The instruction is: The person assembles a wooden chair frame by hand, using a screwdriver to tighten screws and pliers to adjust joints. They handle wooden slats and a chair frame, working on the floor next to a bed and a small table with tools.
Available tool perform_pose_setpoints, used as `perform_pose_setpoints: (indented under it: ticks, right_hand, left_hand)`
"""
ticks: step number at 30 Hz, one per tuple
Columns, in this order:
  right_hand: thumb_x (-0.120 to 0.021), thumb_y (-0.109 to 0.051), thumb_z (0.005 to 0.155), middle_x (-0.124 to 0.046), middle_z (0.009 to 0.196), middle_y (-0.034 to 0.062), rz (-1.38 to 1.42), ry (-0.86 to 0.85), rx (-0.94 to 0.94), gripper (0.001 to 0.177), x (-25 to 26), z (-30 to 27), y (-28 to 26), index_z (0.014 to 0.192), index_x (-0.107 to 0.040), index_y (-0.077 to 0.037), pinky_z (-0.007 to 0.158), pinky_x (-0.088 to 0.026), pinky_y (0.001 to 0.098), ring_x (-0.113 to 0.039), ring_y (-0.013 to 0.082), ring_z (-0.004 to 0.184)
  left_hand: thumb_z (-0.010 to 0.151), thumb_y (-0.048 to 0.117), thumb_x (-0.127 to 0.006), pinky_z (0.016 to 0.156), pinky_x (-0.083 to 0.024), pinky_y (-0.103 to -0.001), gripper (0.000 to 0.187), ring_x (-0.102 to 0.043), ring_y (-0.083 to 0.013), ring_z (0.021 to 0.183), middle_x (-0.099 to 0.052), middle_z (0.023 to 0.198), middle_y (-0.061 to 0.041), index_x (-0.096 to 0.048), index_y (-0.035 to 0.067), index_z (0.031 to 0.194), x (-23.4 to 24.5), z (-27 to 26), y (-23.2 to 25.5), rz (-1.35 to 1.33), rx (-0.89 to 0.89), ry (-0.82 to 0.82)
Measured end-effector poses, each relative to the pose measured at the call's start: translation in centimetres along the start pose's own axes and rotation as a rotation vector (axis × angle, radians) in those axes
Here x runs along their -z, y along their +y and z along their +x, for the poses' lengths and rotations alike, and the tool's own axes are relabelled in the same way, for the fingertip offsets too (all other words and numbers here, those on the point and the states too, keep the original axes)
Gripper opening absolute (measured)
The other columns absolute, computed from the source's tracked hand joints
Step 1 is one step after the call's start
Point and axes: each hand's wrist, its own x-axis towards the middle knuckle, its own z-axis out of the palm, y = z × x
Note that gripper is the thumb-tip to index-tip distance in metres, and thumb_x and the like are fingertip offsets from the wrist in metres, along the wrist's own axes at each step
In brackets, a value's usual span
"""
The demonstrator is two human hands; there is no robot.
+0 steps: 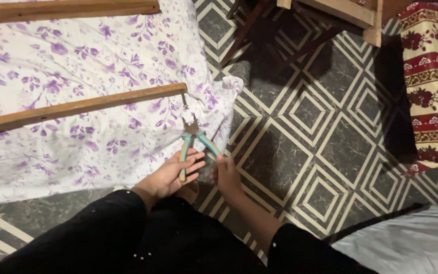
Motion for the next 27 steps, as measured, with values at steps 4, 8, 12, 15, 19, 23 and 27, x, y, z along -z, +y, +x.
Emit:
perform_pose_setpoints:
  ticks: [4,8,12,15,19,23,27]
  right_hand:
    - [-0.044,-0.044,0.107,-0.062,0.077,0.0046,-0.03,-0.064,0.115,0.043,-0.1,0.8,-0.6,0.098,-0.053,-0.003,0.058,-0.053,0.0313,-0.061,0.0149,0.062]
    - [-0.045,-0.043,0.104,-0.067,0.079,0.0072,-0.202,-0.002,0.138,0.042,-1.4,-0.3,-2.2,0.098,-0.057,-0.004,0.059,-0.055,0.0321,-0.064,0.0155,0.063]
    - [-0.047,-0.044,0.104,-0.066,0.081,0.0091,-0.204,-0.01,0.22,0.043,-1.9,-1.7,-3.7,0.099,-0.057,-0.003,0.062,-0.055,0.0343,-0.065,0.0174,0.065]
    - [-0.044,-0.044,0.102,-0.069,0.084,0.0061,-0.31,0.017,0.157,0.04,-1.8,-2.2,-4.5,0.104,-0.058,-0.007,0.065,-0.053,0.0368,-0.068,0.0177,0.067]
    - [-0.04,-0.043,0.105,-0.067,0.084,0.0077,-0.393,0.017,0.085,0.04,-1.2,-1.4,-5.4,0.11,-0.058,-0.007,0.065,-0.055,0.0404,-0.066,0.0204,0.068]
    - [-0.041,-0.042,0.104,-0.068,0.085,0.0106,-0.423,0.001,0.235,0.038,-1.0,-1.1,-5.6,0.113,-0.056,-0.009,0.066,-0.054,0.0403,-0.067,0.0214,0.067]
    - [-0.043,-0.042,0.105,-0.069,0.085,0.0193,-0.464,-0.055,0.143,0.038,-1.6,-1.3,-5.6,0.11,-0.056,-0.007,0.07,-0.054,0.0438,-0.069,0.0287,0.073]
  left_hand:
    - [0.101,0.016,-0.052,0.093,-0.053,-0.037,0.04,-0.065,-0.0205,0.125,-0.06,0.147,-0.007,-0.041,0.022,0.139,-1.3,-1.1,1.3,-0.076,0.006,0.01]
    - [0.102,0.018,-0.051,0.092,-0.055,-0.04,0.042,-0.064,-0.0228,0.123,-0.057,0.144,-0.009,-0.039,0.027,0.141,-3.5,-0.5,2.2,-0.1,-0.003,0.055]
    - [0.101,0.018,-0.05,0.088,-0.056,-0.04,0.044,-0.065,-0.022,0.122,-0.06,0.142,-0.006,-0.04,0.029,0.143,-3.7,-0.4,2.6,-0.079,0.018,0.036]
    - [0.101,0.019,-0.049,0.085,-0.054,-0.036,0.047,-0.065,-0.0181,0.123,-0.061,0.145,-0.001,-0.04,0.03,0.145,-2.6,-0.6,2.8,-0.035,0.046,0.037]
    - [0.101,0.016,-0.048,0.084,-0.051,-0.031,0.051,-0.063,-0.0123,0.126,-0.06,0.149,0.003,-0.04,0.031,0.149,-1.4,-0.3,3.3,0.015,0.035,0.013]
    - [0.098,0.012,-0.045,0.086,-0.053,-0.03,0.053,-0.063,-0.0108,0.126,-0.061,0.147,0.005,-0.041,0.033,0.147,-2.1,0.5,3.8,0.005,-0.013,-0.008]
    - [0.102,0.018,-0.049,0.085,-0.051,-0.032,0.046,-0.061,-0.0145,0.119,-0.059,0.14,0.004,-0.046,0.033,0.146,-3.7,1.0,4.0,-0.076,-0.021,0.005]
